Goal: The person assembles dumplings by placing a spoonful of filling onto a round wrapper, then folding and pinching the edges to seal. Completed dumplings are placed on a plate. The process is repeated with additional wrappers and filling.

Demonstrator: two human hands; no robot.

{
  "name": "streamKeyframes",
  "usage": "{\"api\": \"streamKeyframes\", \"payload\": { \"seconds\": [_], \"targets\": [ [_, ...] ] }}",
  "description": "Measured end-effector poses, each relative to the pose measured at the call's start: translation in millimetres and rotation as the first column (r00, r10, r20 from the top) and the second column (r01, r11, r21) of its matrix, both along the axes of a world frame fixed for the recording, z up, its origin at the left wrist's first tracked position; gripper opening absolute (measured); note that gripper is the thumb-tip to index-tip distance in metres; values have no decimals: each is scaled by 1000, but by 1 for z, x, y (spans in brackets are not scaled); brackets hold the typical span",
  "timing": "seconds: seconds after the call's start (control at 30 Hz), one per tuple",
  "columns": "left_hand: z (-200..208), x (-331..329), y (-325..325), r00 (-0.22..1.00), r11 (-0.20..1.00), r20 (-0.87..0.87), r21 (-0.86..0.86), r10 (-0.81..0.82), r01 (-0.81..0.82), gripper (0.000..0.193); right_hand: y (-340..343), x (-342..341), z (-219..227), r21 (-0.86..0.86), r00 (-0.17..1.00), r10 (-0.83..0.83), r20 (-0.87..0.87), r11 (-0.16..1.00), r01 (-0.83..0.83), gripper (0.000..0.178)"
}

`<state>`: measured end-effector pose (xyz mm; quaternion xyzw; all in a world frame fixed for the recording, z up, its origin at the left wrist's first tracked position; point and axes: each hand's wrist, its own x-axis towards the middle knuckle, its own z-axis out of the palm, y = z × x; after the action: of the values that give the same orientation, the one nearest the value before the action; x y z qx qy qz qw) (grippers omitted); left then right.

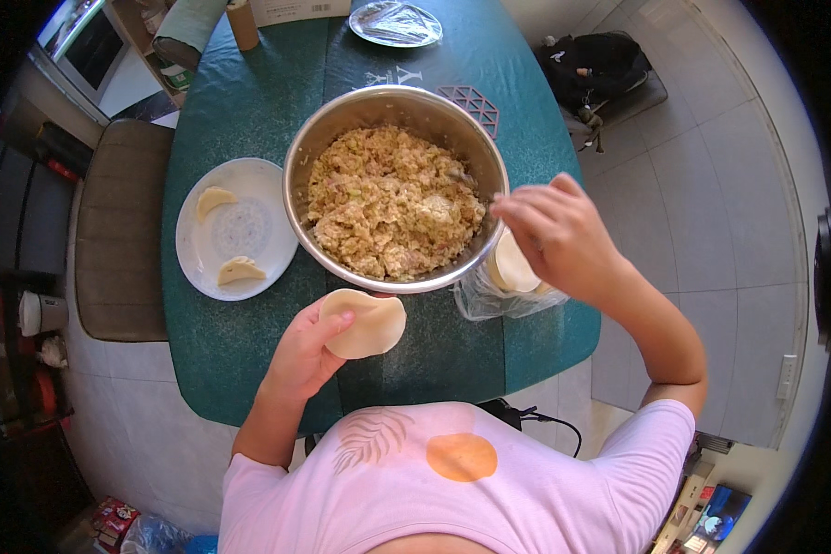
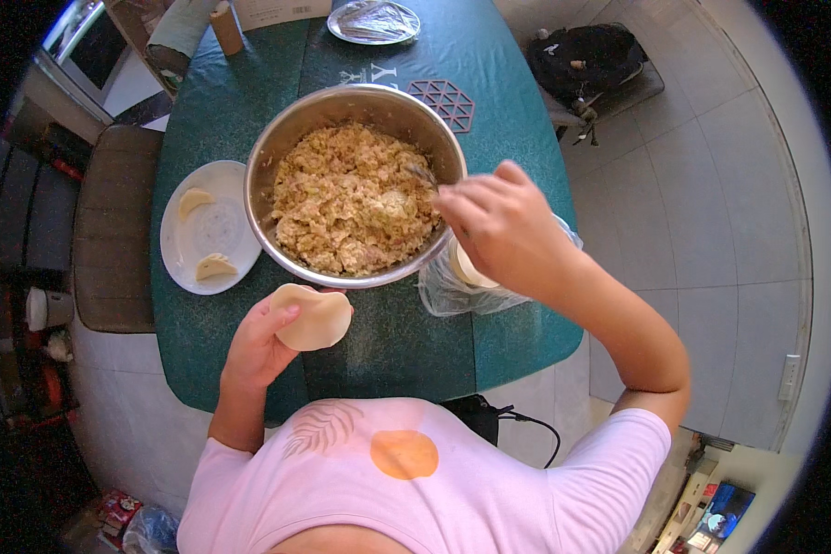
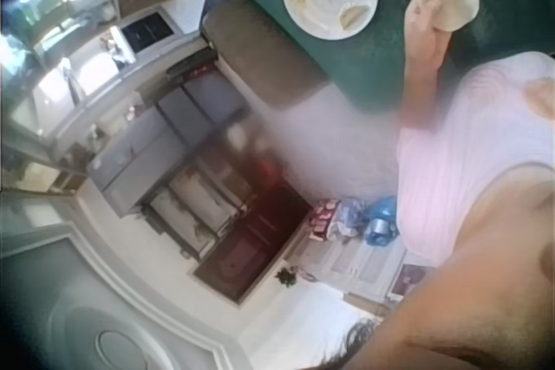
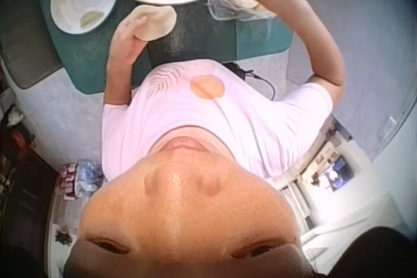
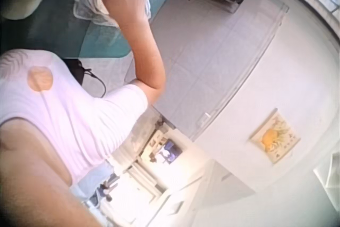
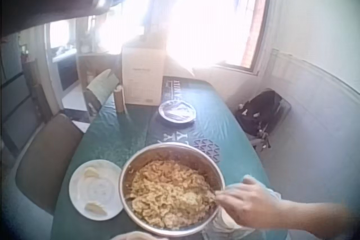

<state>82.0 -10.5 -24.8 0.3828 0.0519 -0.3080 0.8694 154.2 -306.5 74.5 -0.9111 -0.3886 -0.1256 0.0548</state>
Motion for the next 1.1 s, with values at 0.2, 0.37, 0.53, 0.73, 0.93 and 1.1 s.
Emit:
{"api": "streamKeyframes", "payload": {
  "seconds": [0.2, 0.37, 0.53, 0.73, 0.93, 1.1],
  "targets": [
    [2, 1, 2, 999, 996, -27, -77, -37, 35, 37, -10, 64, -7, -59, 994, 76, 79, 996, -71, 16],
    [-1, -1, 6, 999, 998, -38, -69, 1, -4, 38, -2, 74, -14, -11, 997, 81, 16, 997, -81, 16],
    [-1, -1, 7, 999, 997, -45, -75, -2, -2, 38, 14, 110, -20, -62, 975, 202, 89, 978, -197, 24],
    [-10, -3, 18, 998, 996, -40, -74, 54, -57, 39, 6, 115, -21, -24, 987, 157, 23, 987, -156, 23],
    [-8, -1, 19, 998, 996, -36, -75, 42, -45, 41, 8, 114, -31, 26, 990, 101, -96, 995, -99, 18],
    [-9, -3, 16, 998, 995, -10, -79, 66, -67, 41, 40, 111, -41, 326, 979, 40, -202, 945, 28, 21]
  ]
}}
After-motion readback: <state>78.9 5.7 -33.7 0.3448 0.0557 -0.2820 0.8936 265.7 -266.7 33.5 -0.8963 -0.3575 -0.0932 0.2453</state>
